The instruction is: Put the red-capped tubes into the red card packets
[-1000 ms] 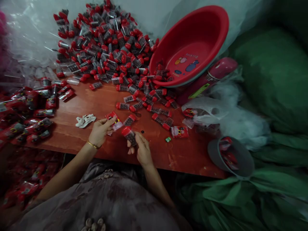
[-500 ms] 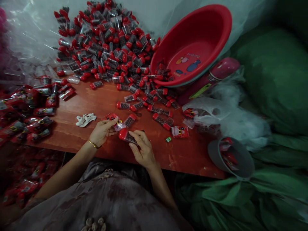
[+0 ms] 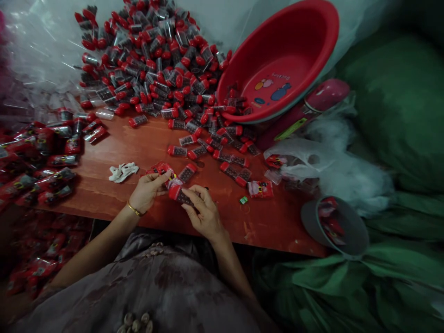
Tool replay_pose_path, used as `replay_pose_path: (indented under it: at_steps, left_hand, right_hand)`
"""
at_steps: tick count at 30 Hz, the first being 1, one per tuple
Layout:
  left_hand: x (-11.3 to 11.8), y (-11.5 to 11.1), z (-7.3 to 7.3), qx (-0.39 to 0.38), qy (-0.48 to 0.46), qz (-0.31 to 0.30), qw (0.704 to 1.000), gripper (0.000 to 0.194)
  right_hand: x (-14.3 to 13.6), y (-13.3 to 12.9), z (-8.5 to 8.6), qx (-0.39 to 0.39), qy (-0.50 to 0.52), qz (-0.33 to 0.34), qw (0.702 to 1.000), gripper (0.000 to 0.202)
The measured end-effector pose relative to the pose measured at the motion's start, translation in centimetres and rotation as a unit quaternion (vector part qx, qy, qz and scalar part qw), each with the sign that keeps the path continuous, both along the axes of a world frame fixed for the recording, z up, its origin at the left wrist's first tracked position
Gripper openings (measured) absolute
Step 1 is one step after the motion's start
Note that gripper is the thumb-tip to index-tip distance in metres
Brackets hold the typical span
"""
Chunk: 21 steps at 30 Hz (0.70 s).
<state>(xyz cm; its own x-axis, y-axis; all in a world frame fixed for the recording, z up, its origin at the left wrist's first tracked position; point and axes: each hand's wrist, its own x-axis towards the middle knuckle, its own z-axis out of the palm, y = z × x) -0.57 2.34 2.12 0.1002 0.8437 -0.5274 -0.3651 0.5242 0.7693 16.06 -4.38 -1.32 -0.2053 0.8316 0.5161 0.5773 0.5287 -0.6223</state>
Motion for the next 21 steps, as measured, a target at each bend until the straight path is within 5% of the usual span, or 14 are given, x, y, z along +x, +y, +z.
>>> replay_pose_path:
  at_steps: [9,17,21]
  left_hand:
    - [0.3,-0.8,-0.8,-0.025,-0.009,-0.048,0.999,0.043]
    - [0.9,-1.9,-1.3,-0.056,-0.087,0.03,0.994,0.044]
    - [1.0,-2.3,-1.3,-0.048,-0.096,0.004,0.994,0.043]
  right_hand:
    - [-0.9,0.2,-0.1,0.023,-0.012,-0.062,0.998,0.041]
    - [-2.3,-0.1,-0.4,0.062,-0.039,-0.111,0.991,0.043]
    - [-2.7,-0.3,-0.6,0.061,-0.016,-0.12,0.991,0.043]
